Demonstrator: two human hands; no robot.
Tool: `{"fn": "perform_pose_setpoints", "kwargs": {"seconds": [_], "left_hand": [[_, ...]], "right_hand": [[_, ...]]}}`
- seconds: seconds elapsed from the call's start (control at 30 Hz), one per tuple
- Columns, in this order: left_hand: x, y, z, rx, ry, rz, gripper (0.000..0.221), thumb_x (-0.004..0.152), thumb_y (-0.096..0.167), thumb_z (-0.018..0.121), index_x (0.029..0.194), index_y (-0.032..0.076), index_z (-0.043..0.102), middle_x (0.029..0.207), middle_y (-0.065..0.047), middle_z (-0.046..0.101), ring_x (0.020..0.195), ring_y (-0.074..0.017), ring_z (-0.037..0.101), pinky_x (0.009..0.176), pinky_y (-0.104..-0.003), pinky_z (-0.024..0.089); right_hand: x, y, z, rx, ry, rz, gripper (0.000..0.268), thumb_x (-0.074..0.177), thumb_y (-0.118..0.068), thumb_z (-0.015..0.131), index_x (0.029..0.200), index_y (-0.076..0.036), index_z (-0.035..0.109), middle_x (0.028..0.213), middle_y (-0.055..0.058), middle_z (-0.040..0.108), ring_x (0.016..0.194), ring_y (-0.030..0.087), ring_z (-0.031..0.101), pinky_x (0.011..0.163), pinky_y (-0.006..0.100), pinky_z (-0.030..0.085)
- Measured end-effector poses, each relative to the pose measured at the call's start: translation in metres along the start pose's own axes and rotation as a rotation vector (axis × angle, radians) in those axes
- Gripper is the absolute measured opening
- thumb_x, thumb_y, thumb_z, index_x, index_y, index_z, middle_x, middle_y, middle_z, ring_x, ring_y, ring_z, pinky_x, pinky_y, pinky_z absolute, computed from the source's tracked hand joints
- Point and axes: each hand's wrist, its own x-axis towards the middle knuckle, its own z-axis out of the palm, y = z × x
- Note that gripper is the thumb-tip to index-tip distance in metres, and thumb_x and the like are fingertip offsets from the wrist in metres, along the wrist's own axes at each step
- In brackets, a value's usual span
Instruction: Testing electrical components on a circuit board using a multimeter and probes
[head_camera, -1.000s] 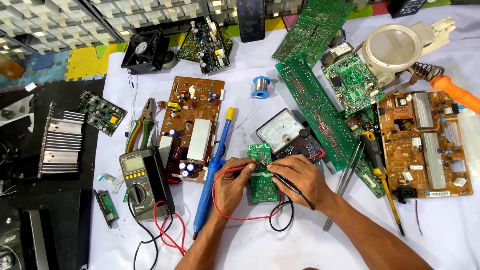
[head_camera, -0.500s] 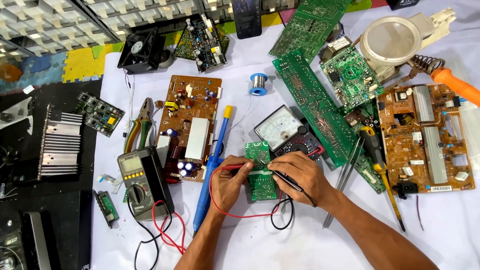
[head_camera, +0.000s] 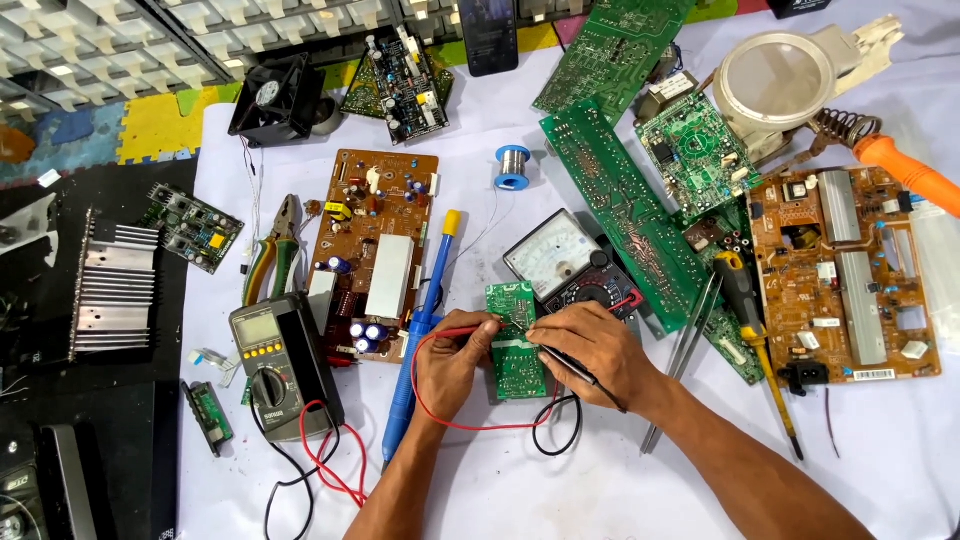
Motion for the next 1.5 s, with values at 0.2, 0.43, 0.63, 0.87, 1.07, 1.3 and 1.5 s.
{"fn": "perform_pose_setpoints", "kwargs": {"seconds": [0.2, 0.43, 0.63, 0.87, 1.07, 1.3, 1.5], "left_hand": [[0.0, 0.006, 0.0, -0.007, 0.0, -0.005, 0.016, 0.09, 0.016, 0.078, 0.097, 0.001, 0.079, 0.073, -0.01, 0.066, 0.057, -0.0113, 0.062, 0.056, -0.028, 0.057], [0.003, -0.009, -0.005, 0.026, -0.044, 0.016, 0.015, 0.089, 0.02, 0.08, 0.093, 0.005, 0.081, 0.075, -0.01, 0.069, 0.057, -0.013, 0.062, 0.054, -0.029, 0.059], [0.003, -0.006, -0.004, -0.044, 0.003, 0.001, 0.018, 0.091, 0.018, 0.077, 0.098, 0.002, 0.079, 0.071, -0.01, 0.064, 0.056, -0.0124, 0.062, 0.054, -0.03, 0.058], [0.001, -0.014, -0.004, -0.078, -0.016, 0.008, 0.015, 0.092, 0.017, 0.077, 0.097, 0.003, 0.079, 0.071, -0.009, 0.063, 0.055, -0.0132, 0.063, 0.055, -0.029, 0.059], [0.001, -0.01, -0.005, -0.076, -0.021, 0.006, 0.016, 0.092, 0.017, 0.077, 0.098, 0.003, 0.079, 0.074, -0.01, 0.064, 0.055, -0.0144, 0.065, 0.056, -0.029, 0.059], [0.003, -0.016, -0.006, -0.049, -0.036, 0.028, 0.016, 0.092, 0.017, 0.077, 0.099, 0.002, 0.079, 0.075, -0.011, 0.065, 0.053, -0.0155, 0.064, 0.054, -0.03, 0.059], [0.002, -0.007, -0.006, -0.039, -0.031, -0.011, 0.017, 0.09, 0.016, 0.078, 0.099, 0.002, 0.079, 0.075, -0.011, 0.066, 0.056, -0.0153, 0.066, 0.056, -0.029, 0.059]], "right_hand": [[0.0, 0.0, 0.0, 0.012, -0.001, 0.016, 0.017, 0.093, -0.011, 0.069, 0.108, -0.009, 0.075, 0.104, 0.006, 0.074, 0.096, 0.021, 0.074, 0.092, 0.037, 0.054], [0.002, -0.002, -0.001, -0.007, 0.005, 0.001, 0.015, 0.093, -0.01, 0.07, 0.107, -0.008, 0.075, 0.103, 0.007, 0.074, 0.094, 0.022, 0.074, 0.093, 0.036, 0.054], [0.001, -0.001, 0.001, 0.013, 0.014, 0.011, 0.016, 0.091, -0.01, 0.072, 0.107, -0.007, 0.075, 0.104, 0.007, 0.074, 0.094, 0.023, 0.074, 0.091, 0.037, 0.055], [-0.002, -0.001, 0.003, 0.0, 0.013, 0.011, 0.017, 0.089, -0.013, 0.074, 0.106, -0.008, 0.076, 0.102, 0.006, 0.075, 0.092, 0.022, 0.074, 0.09, 0.036, 0.055], [0.0, 0.0, 0.004, 0.007, 0.029, -0.004, 0.017, 0.089, -0.011, 0.073, 0.106, -0.007, 0.076, 0.102, 0.008, 0.075, 0.093, 0.023, 0.075, 0.089, 0.036, 0.055], [-0.002, -0.001, 0.006, -0.02, 0.031, 0.001, 0.017, 0.091, -0.012, 0.073, 0.107, -0.007, 0.076, 0.103, 0.008, 0.075, 0.093, 0.023, 0.075, 0.089, 0.036, 0.054], [0.0, -0.001, 0.002, 0.045, 0.016, 0.024, 0.015, 0.093, -0.016, 0.071, 0.104, -0.008, 0.075, 0.101, 0.007, 0.074, 0.093, 0.023, 0.074, 0.093, 0.036, 0.053]]}}
